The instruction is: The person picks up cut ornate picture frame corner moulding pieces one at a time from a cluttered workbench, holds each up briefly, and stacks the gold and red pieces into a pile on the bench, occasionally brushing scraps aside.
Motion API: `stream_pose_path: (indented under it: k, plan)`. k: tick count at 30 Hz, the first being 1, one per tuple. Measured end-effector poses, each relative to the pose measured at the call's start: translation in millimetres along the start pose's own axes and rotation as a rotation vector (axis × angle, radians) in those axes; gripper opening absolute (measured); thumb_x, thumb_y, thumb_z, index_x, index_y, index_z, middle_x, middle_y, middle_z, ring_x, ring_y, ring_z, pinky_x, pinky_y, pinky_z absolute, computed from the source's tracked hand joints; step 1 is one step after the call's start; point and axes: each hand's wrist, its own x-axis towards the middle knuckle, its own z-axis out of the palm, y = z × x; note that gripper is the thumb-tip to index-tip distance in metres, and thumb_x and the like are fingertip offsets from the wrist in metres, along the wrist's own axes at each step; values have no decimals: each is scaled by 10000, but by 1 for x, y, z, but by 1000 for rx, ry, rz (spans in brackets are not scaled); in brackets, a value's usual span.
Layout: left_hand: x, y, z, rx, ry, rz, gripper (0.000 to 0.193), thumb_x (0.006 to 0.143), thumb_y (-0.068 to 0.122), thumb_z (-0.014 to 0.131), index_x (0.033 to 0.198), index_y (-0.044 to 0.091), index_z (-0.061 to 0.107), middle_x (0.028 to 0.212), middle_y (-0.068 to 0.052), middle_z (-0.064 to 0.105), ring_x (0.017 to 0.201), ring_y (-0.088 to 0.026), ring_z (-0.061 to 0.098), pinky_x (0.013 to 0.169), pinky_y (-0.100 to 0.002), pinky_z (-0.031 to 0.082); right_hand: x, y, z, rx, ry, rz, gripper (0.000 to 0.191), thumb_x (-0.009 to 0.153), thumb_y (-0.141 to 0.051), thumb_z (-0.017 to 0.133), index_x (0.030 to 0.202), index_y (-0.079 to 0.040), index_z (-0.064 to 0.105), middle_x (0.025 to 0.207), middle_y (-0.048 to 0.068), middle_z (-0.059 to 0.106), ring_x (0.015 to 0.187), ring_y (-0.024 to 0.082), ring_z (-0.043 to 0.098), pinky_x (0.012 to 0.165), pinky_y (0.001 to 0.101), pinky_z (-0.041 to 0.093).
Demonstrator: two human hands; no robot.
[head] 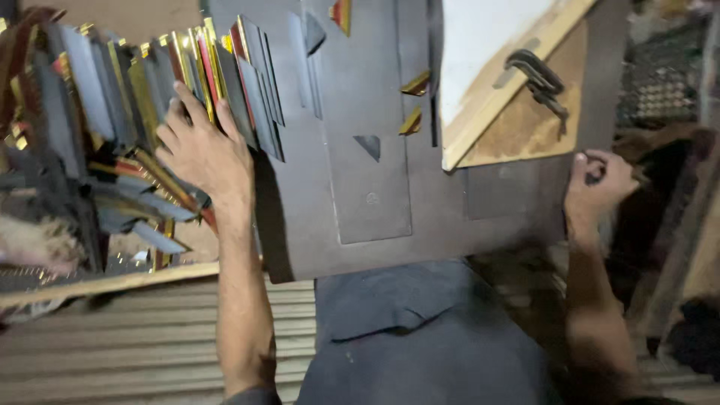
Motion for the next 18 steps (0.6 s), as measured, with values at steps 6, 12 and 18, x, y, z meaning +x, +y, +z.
stream_pose_path:
  k: [6,12,18]
  plan:
    - [-10,22,8,-126,-66,59,584,1071,406,671,1523,74,509,1164,-152,623,1008,-324,573,775,-457,442,7,-15,-10,-131,19,10,158,1097,-170,801,1134,-57,696,916,64,587,901,284,553,930,444,378]
    - [-9,-1,18,-271,-154,-15,546,1149,429,563,1530,50,467,1018,-182,576,939,-329,547,722,-447,453,7,-13,-14,-34,45,36,125,1047,-115,789,1102,-68,686,977,59,606,895,242,551,921,402,383]
    - [-15,14,-14,-766,-78,236,454,1223,440,376,1406,55,528,1120,-130,609,1034,-237,575,926,-432,493,7,-16,-17,-60,34,34,101,1041,-86,781,1045,-68,682,902,35,577,913,242,549,1017,419,364]
